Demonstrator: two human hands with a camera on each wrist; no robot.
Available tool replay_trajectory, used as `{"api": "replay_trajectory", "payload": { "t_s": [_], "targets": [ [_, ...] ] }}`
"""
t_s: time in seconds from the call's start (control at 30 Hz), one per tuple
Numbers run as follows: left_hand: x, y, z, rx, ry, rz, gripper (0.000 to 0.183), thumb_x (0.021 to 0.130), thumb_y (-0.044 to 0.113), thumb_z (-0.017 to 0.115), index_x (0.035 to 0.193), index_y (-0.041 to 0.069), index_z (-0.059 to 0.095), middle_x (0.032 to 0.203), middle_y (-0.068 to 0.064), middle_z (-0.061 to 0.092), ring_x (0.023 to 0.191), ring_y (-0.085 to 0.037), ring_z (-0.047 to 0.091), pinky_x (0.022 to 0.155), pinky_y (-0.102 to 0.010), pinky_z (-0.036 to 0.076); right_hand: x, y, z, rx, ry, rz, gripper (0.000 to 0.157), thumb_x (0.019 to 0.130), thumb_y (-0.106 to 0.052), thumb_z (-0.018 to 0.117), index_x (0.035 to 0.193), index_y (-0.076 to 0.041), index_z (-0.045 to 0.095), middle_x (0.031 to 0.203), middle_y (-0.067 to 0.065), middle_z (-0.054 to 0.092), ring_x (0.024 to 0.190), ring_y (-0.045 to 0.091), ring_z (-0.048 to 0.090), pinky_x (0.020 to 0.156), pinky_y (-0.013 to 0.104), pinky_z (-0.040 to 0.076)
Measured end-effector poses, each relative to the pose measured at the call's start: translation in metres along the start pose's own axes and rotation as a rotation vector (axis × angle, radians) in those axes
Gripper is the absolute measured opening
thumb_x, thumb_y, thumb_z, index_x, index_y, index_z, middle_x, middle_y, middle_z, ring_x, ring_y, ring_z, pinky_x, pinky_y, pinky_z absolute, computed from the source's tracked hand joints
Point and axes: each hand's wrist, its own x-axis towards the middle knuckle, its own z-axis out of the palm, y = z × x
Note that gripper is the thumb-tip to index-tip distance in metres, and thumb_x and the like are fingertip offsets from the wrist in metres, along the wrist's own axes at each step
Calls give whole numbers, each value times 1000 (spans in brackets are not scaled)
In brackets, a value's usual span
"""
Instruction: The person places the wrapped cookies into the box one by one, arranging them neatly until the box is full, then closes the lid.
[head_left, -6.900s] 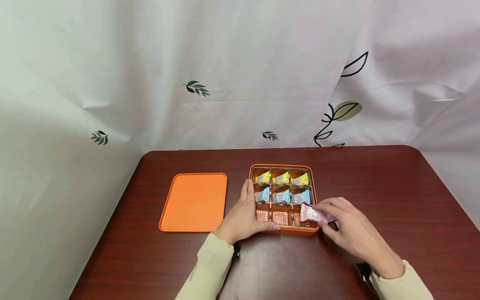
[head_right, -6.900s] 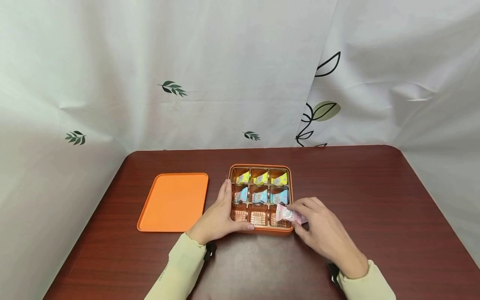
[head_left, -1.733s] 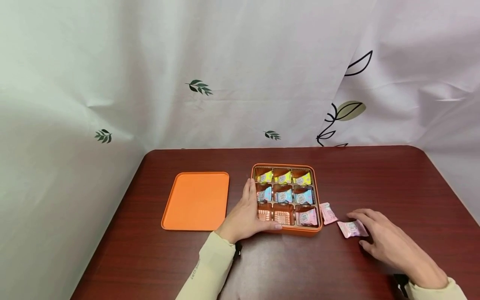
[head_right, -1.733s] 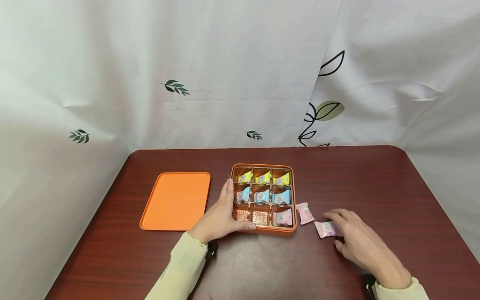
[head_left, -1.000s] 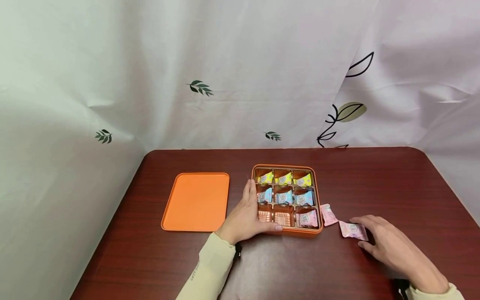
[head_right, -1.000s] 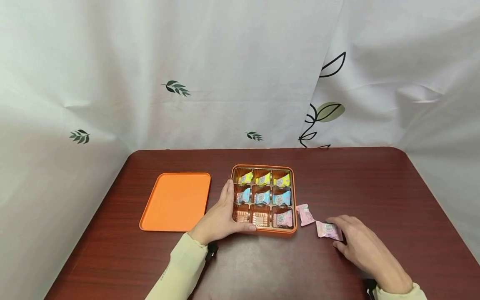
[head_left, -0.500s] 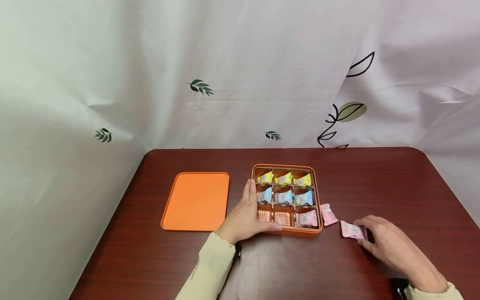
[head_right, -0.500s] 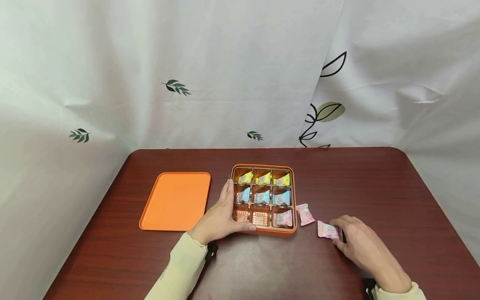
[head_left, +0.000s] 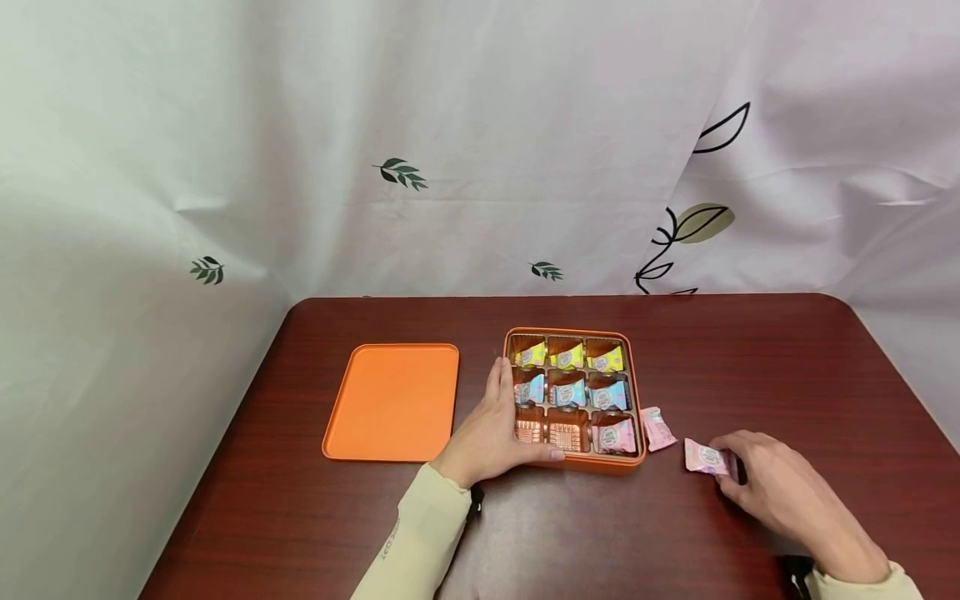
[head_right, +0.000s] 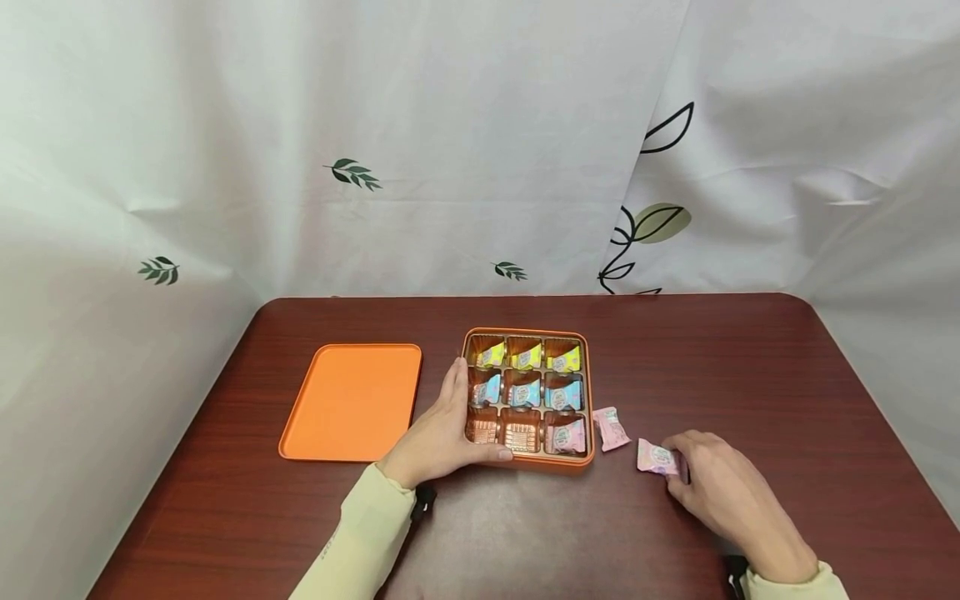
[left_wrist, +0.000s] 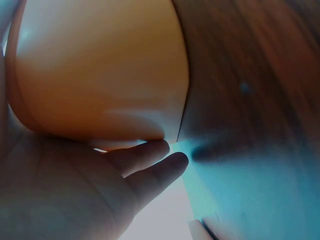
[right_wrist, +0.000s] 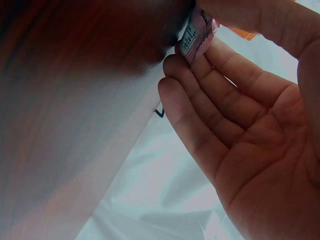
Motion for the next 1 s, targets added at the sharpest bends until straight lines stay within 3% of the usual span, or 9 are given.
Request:
{"api": "replay_trajectory", "payload": {
  "t_s": [0.2, 0.43, 1.0],
  "targets": [
    [0, 1, 0, -2, 3, -1, 141, 71, 73, 77, 159, 12, -16, 168, -9, -15, 149, -31, 23, 113, -46, 35, 0, -2, -1, -7, 15, 0, 34, 67, -9, 86, 97, -1, 72, 98, 13, 70, 94, 37, 66, 77, 55, 51],
    [1, 0, -1, 6, 8, 4, 143, 68, 80, 73, 159, 13, -16, 168, -10, -14, 149, -31, 24, 113, -45, 35, 0, -3, -1, -10, 50, 0, 34, 66, -8, 85, 97, -2, 71, 97, 11, 70, 92, 35, 66, 76, 54, 51],
    [0, 0, 0, 6, 0, -3, 143, 68, 80, 72, 159, 12, -16, 168, -9, -15, 149, -30, 23, 113, -44, 35, 0, -6, 1, -7, 174, -68, 38, 61, -5, 86, 96, -7, 71, 92, 4, 69, 85, 28, 65, 71, 49, 49]
  ]
}}
